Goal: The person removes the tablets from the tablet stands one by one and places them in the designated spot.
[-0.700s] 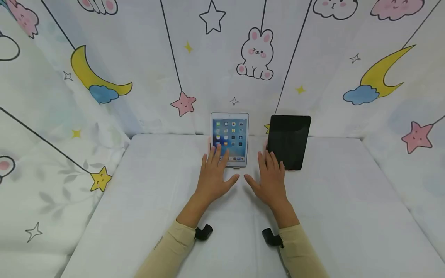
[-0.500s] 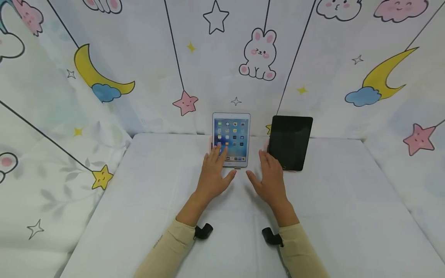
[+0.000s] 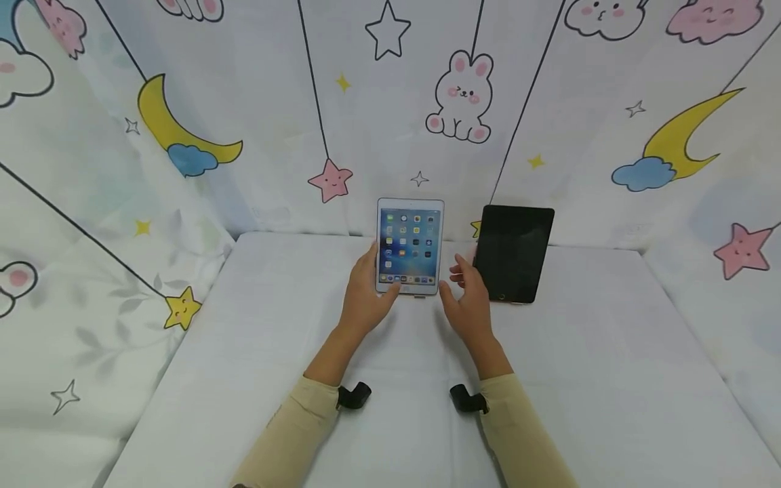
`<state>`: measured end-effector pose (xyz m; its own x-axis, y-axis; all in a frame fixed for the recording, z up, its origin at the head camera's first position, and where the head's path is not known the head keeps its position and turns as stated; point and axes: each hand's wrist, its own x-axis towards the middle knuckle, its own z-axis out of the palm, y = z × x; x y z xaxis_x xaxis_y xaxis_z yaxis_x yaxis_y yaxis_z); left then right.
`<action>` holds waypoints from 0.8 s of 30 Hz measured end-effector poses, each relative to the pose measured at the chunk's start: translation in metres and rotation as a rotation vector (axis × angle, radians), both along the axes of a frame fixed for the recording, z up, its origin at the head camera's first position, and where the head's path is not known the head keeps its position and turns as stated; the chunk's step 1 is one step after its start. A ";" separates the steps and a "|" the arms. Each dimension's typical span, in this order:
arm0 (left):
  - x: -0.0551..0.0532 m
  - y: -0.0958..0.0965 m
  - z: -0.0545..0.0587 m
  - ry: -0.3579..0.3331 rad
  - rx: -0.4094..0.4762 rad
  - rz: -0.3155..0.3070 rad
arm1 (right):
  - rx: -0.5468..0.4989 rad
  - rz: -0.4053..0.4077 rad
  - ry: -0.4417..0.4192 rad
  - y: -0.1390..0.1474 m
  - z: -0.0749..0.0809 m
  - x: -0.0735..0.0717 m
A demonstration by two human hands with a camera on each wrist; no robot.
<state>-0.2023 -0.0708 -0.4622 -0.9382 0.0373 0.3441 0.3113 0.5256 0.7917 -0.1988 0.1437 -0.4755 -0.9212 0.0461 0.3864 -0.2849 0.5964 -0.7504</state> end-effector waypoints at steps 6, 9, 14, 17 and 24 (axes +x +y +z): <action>-0.010 -0.003 -0.005 -0.075 0.124 0.033 | -0.171 -0.024 -0.058 -0.009 -0.008 -0.013; -0.016 -0.003 -0.009 -0.092 0.199 0.049 | -0.250 -0.034 -0.105 -0.014 -0.011 -0.018; -0.023 -0.003 -0.017 -0.119 0.256 0.075 | -0.347 -0.073 -0.162 -0.021 -0.019 -0.024; -0.026 -0.003 -0.023 -0.153 0.291 0.090 | -0.390 -0.095 -0.196 -0.023 -0.027 -0.026; -0.031 -0.006 -0.038 -0.222 0.383 0.118 | -0.465 -0.085 -0.217 -0.020 -0.036 -0.031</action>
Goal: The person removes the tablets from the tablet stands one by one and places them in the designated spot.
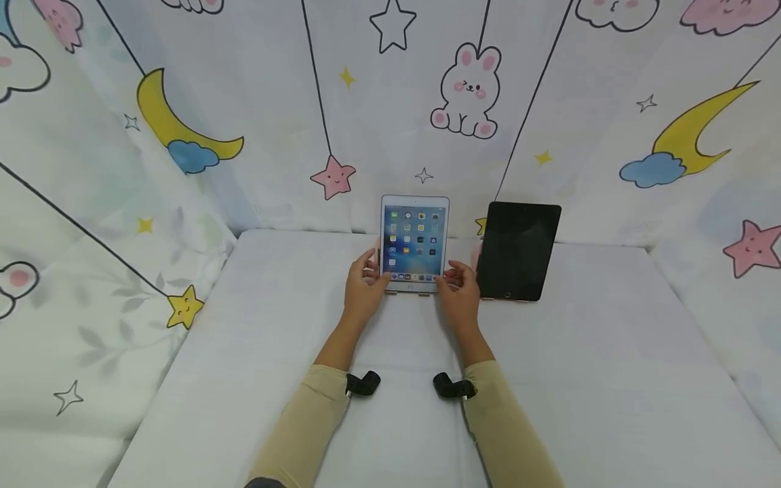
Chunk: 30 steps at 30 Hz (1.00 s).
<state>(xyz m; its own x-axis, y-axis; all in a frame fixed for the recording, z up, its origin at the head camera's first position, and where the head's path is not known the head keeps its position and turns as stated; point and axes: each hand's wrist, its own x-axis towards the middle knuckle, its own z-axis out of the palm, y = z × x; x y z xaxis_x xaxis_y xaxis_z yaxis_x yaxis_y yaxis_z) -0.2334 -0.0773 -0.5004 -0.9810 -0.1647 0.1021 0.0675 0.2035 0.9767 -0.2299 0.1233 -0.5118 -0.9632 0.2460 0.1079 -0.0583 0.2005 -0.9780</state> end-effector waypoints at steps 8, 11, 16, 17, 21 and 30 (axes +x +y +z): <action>-0.003 -0.001 -0.008 0.019 0.051 0.023 | -0.017 0.030 -0.024 -0.002 -0.003 -0.005; -0.004 0.001 -0.012 0.036 0.074 0.022 | -0.024 0.033 -0.016 -0.001 -0.004 -0.004; -0.003 0.002 -0.017 0.039 0.089 0.009 | -0.032 0.021 0.008 -0.001 -0.004 -0.002; -0.003 0.002 -0.017 0.039 0.092 0.005 | -0.033 0.020 0.011 -0.001 -0.005 -0.002; -0.003 0.001 -0.019 0.071 0.067 -0.002 | -0.036 0.026 0.002 0.000 -0.005 -0.003; -0.003 0.000 -0.022 0.112 0.041 0.026 | -0.044 0.008 -0.030 -0.001 -0.004 -0.005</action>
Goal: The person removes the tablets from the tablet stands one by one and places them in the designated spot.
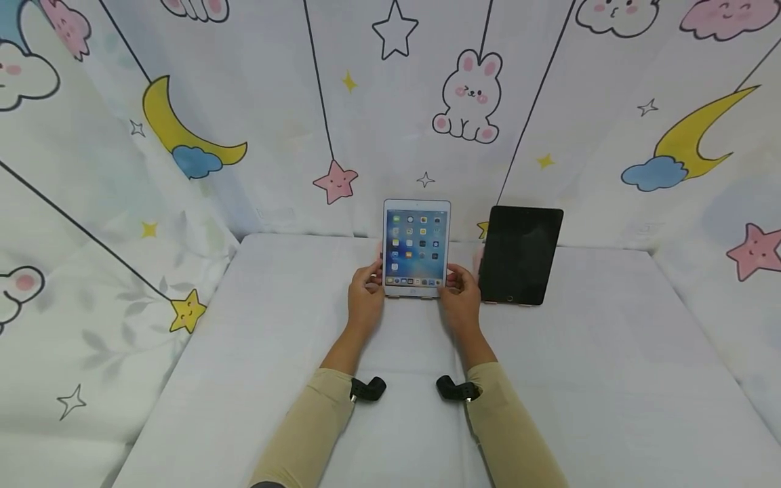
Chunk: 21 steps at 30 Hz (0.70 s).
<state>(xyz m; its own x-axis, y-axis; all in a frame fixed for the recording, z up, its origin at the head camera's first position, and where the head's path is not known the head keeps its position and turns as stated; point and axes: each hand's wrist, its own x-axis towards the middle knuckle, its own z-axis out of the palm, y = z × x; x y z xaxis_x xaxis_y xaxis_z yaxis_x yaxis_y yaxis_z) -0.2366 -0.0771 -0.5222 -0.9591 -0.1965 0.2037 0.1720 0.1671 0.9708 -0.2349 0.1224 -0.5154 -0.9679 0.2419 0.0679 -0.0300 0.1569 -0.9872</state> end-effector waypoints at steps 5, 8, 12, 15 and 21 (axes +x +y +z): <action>0.002 0.000 0.001 -0.013 0.001 0.001 | -0.003 -0.003 0.002 -0.001 -0.002 -0.001; 0.002 0.001 0.000 0.000 0.005 0.005 | -0.019 -0.008 0.014 -0.001 -0.002 -0.001; 0.002 0.002 -0.001 0.017 0.017 0.006 | -0.032 -0.013 0.030 -0.001 -0.002 -0.001; 0.001 0.002 -0.001 0.036 0.035 0.008 | -0.043 -0.008 0.042 -0.001 0.000 -0.001; 0.000 -0.002 0.000 0.055 0.097 0.003 | -0.095 0.024 0.065 -0.001 0.000 0.001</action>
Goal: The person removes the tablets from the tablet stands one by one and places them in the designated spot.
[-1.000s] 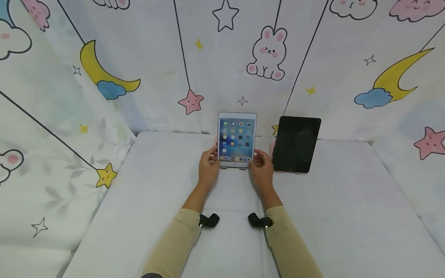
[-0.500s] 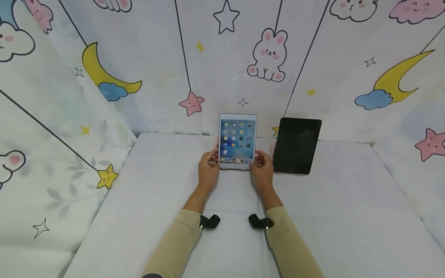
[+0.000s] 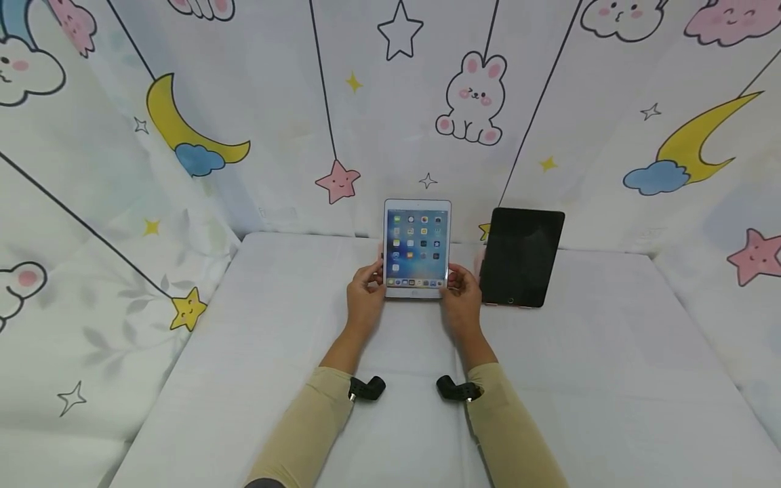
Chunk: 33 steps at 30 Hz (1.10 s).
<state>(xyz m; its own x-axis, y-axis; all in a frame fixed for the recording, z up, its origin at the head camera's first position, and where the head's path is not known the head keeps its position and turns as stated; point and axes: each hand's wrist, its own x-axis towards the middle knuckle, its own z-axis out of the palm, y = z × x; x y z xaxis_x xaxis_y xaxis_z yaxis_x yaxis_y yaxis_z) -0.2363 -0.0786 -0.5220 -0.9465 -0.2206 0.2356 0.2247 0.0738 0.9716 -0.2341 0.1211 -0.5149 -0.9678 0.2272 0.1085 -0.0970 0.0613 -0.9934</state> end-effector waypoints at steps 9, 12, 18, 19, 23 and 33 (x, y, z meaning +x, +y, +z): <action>-0.002 -0.013 0.003 -0.029 0.075 -0.048 | -0.097 0.074 0.044 -0.002 0.000 0.003; -0.002 -0.020 0.012 -0.043 0.084 -0.071 | -0.129 0.086 0.059 -0.004 0.001 0.003; -0.004 -0.031 0.021 -0.042 0.159 -0.094 | -0.153 0.095 0.095 -0.009 0.007 0.004; -0.004 -0.033 0.022 -0.037 0.177 -0.098 | -0.148 0.095 0.108 -0.011 0.008 0.004; -0.003 -0.042 0.027 0.003 0.235 -0.115 | -0.139 0.101 0.152 -0.021 0.013 0.004; 0.004 -0.077 0.045 0.031 0.291 -0.120 | -0.186 0.151 0.141 -0.051 0.021 0.002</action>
